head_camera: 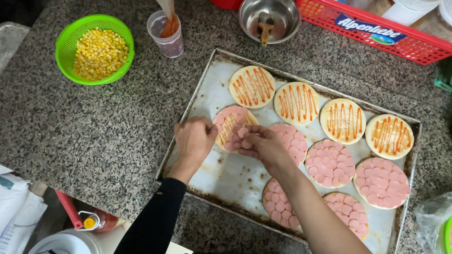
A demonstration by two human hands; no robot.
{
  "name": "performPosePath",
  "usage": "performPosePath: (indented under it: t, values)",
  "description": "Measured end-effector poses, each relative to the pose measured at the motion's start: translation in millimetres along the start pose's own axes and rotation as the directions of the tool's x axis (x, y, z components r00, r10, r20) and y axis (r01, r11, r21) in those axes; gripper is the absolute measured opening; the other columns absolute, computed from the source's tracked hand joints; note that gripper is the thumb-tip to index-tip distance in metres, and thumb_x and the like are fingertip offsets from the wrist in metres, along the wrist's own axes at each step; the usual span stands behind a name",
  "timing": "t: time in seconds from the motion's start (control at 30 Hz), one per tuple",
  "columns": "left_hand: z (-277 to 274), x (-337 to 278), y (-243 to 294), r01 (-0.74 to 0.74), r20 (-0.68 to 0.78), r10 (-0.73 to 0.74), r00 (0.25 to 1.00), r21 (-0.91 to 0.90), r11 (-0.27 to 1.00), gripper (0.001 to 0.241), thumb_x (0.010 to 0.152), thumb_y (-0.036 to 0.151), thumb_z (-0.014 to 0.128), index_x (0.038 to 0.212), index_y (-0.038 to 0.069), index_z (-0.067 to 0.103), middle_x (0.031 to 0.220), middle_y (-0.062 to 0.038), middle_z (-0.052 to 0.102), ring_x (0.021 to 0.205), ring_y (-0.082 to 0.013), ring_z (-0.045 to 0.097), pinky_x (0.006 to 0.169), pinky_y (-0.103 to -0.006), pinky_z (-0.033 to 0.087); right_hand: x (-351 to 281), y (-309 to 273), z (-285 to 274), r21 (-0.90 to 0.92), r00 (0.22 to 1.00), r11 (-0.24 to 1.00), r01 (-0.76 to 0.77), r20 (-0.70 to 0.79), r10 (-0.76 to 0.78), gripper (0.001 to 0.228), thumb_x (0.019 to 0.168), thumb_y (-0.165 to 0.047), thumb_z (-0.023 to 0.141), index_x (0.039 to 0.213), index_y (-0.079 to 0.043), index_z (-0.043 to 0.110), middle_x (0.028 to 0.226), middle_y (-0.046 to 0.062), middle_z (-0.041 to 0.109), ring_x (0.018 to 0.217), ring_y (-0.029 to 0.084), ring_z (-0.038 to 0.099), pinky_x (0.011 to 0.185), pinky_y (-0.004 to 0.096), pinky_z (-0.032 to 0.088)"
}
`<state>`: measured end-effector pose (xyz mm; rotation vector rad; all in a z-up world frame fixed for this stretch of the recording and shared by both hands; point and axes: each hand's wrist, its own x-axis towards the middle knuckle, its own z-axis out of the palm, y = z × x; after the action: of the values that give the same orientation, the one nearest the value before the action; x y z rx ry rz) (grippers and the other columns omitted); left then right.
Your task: Decorate small circular pastries with sliced ham or sausage pieces.
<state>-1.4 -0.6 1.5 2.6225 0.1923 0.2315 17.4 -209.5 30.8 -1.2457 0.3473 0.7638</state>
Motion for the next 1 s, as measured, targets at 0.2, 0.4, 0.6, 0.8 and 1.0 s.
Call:
performPosePath:
  t: [0.2, 0.4, 0.6, 0.8, 1.0]
  values:
    - [-2, -1, 0, -0.045, -0.021, 0.044, 0.999, -0.04, 0.998, 0.035, 0.101, 0.033, 0.071, 0.078, 0.006, 0.071, 0.083, -0.012, 0.071, 0.078, -0.033, 0.068, 0.076, -0.0479, 0.05, -4, 0, 5, 0.021, 1.0, 1.0, 0.003, 0.025, -0.004, 0.023, 0.097, -0.012, 0.06, 0.118, -0.003, 0.061, 0.102, 0.011, 0.076, 0.094, 0.022, 0.077, 0.082, 0.032, 0.063]
    - [-44, -13, 39, -0.023, 0.133, 0.111, 0.985, -0.538, 0.842, 0.025, 0.088, 0.024, 0.076, 0.102, 0.003, 0.076, 0.093, -0.014, 0.074, 0.07, -0.0241, 0.071, 0.062, -0.0343, 0.055, 18, 24, -1, 0.003, 1.0, 1.0, 0.005, -0.015, -0.005, 0.025, 0.098, -0.01, 0.059, 0.122, -0.003, 0.059, 0.1, 0.012, 0.07, 0.088, 0.023, 0.076, 0.08, 0.038, 0.064]
    - [-2, -16, -1, -0.017, 0.0, 0.02, 1.0, -0.534, 0.845, 0.018, 0.088, 0.022, 0.075, 0.093, 0.005, 0.076, 0.085, -0.011, 0.073, 0.067, -0.022, 0.069, 0.062, -0.0345, 0.055, 13, 21, 5, -0.023, 1.0, 0.999, -0.025, 0.015, 0.025, 0.027, 0.097, -0.009, 0.059, 0.123, 0.0, 0.056, 0.107, 0.011, 0.073, 0.095, 0.023, 0.074, 0.084, 0.037, 0.063]
    - [-5, -12, -23, 0.076, 0.03, -0.07, 0.997, -0.289, 0.954, 0.015, 0.091, 0.021, 0.072, 0.087, 0.006, 0.073, 0.085, -0.014, 0.073, 0.074, -0.0318, 0.071, 0.067, -0.0413, 0.055, 5, 16, 3, -0.003, 0.999, 0.999, 0.049, 0.02, -0.049, 0.032, 0.092, 0.001, 0.059, 0.124, 0.001, 0.059, 0.119, 0.01, 0.072, 0.106, 0.022, 0.073, 0.094, 0.032, 0.061]
    - [-14, -18, 1, -0.143, 0.08, 0.163, 0.983, -0.215, 0.966, 0.014, 0.087, 0.021, 0.072, 0.094, 0.01, 0.077, 0.086, -0.015, 0.073, 0.078, -0.0358, 0.07, 0.072, -0.0468, 0.052, 5, 16, 3, 0.007, 0.998, 0.999, 0.05, -0.029, -0.05, 0.033, 0.095, -0.005, 0.063, 0.127, 0.002, 0.058, 0.12, 0.011, 0.07, 0.107, 0.021, 0.072, 0.095, 0.031, 0.062]
